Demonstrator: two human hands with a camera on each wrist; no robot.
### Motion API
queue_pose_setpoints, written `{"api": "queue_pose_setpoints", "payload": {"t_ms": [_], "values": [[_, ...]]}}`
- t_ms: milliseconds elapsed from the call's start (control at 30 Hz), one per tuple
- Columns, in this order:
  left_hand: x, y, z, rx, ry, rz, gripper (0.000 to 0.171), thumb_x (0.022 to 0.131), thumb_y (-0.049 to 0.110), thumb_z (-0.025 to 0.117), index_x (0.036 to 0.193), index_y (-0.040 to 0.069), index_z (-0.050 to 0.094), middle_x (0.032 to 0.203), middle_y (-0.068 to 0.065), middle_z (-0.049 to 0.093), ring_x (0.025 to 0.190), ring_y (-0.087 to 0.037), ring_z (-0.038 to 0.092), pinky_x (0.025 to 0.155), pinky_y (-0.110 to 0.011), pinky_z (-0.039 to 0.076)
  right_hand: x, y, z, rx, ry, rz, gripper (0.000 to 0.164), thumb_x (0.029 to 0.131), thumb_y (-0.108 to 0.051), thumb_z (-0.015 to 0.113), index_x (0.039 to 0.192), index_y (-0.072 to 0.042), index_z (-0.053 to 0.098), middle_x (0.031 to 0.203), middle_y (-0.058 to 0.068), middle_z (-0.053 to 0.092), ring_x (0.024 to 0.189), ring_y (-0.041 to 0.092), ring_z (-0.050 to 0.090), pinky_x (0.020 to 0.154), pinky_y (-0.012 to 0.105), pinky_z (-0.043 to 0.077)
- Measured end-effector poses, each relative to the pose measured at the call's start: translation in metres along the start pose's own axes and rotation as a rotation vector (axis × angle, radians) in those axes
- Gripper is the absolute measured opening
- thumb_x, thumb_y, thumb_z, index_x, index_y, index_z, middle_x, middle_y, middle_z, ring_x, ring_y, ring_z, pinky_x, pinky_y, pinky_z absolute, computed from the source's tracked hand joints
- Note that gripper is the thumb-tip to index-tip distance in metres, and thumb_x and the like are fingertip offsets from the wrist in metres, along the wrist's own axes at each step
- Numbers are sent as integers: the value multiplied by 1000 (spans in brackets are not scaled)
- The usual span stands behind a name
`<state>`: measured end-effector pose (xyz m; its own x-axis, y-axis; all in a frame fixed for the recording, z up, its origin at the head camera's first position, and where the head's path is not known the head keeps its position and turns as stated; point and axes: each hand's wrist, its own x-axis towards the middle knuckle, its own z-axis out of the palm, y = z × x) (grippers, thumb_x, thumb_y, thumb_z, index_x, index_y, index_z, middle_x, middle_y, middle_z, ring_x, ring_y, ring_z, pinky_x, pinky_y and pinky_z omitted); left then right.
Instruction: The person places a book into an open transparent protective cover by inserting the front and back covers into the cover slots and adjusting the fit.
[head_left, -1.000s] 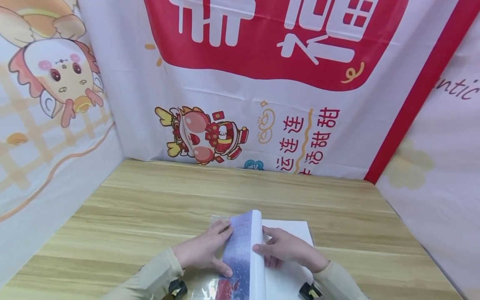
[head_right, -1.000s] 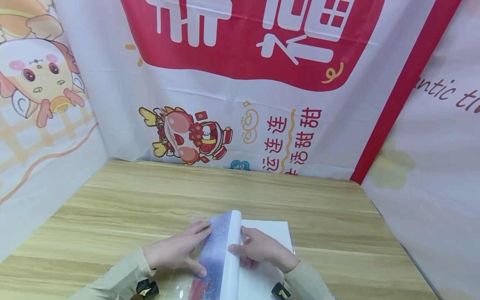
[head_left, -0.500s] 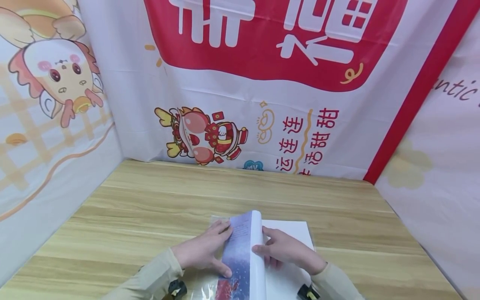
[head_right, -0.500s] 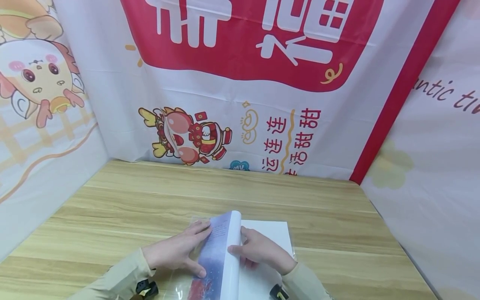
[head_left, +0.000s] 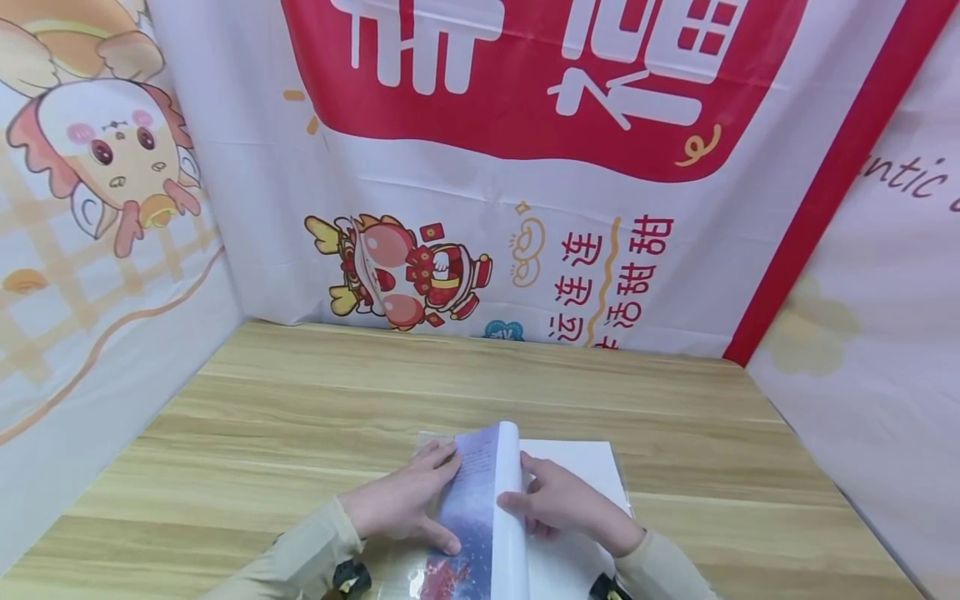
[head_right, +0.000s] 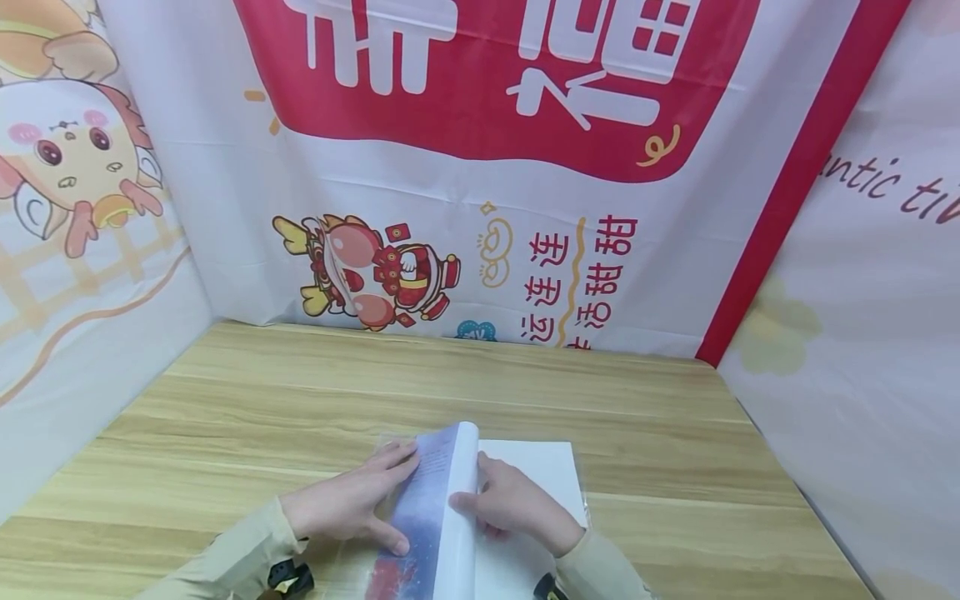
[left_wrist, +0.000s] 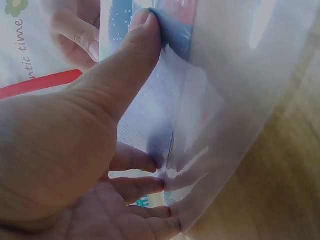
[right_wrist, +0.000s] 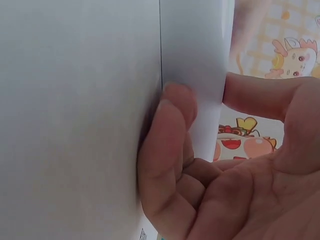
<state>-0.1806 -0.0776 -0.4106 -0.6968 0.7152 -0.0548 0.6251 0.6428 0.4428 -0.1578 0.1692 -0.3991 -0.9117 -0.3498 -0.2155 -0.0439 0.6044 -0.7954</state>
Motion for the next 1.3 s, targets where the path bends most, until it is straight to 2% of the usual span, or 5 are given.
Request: {"api": "queue_pose_setpoints", "payload": {"t_ms": [167,600,833,1133,1300], "values": [[0,0,-1,3,5,4,116,65,64,70,144,-10,26,152,-26,12,138,-44,9,108,-51,14,1,2,3,-5,-4,-25,77,89,-31,66,146,3,28,59,7,56,44,14,49,38,29,42],[1,-4,-2,-39,-9,14,119,65,64,70,146,-8,22,153,-24,9,139,-42,7,109,-50,12,0,-3,-7,-7,-94,-15,72,89,-26,66,147,-2,30,64,8,59,51,19,56,45,36,48],[2,-5,-1,-41,-7,21,121,64,65,70,146,-8,20,153,-23,8,139,-41,6,109,-50,12,0,0,-6,-16,-78,-46,67,89,-28,66,144,-4,35,62,8,58,50,17,54,43,34,47],[1,-3,-1,-47,-5,17,121,64,64,71,146,-9,20,153,-24,8,139,-42,6,109,-50,12,0,0,0,-60,-27,-33,75,88,-33,67,145,0,32,62,7,56,44,15,49,40,29,41],[1,-2,-1,-44,-4,19,122,63,64,71,146,-9,20,153,-25,8,139,-42,7,109,-50,13,0,-1,-1,-81,-50,-43,69,89,-34,65,142,-2,35,59,4,54,42,14,46,38,27,38]]}}
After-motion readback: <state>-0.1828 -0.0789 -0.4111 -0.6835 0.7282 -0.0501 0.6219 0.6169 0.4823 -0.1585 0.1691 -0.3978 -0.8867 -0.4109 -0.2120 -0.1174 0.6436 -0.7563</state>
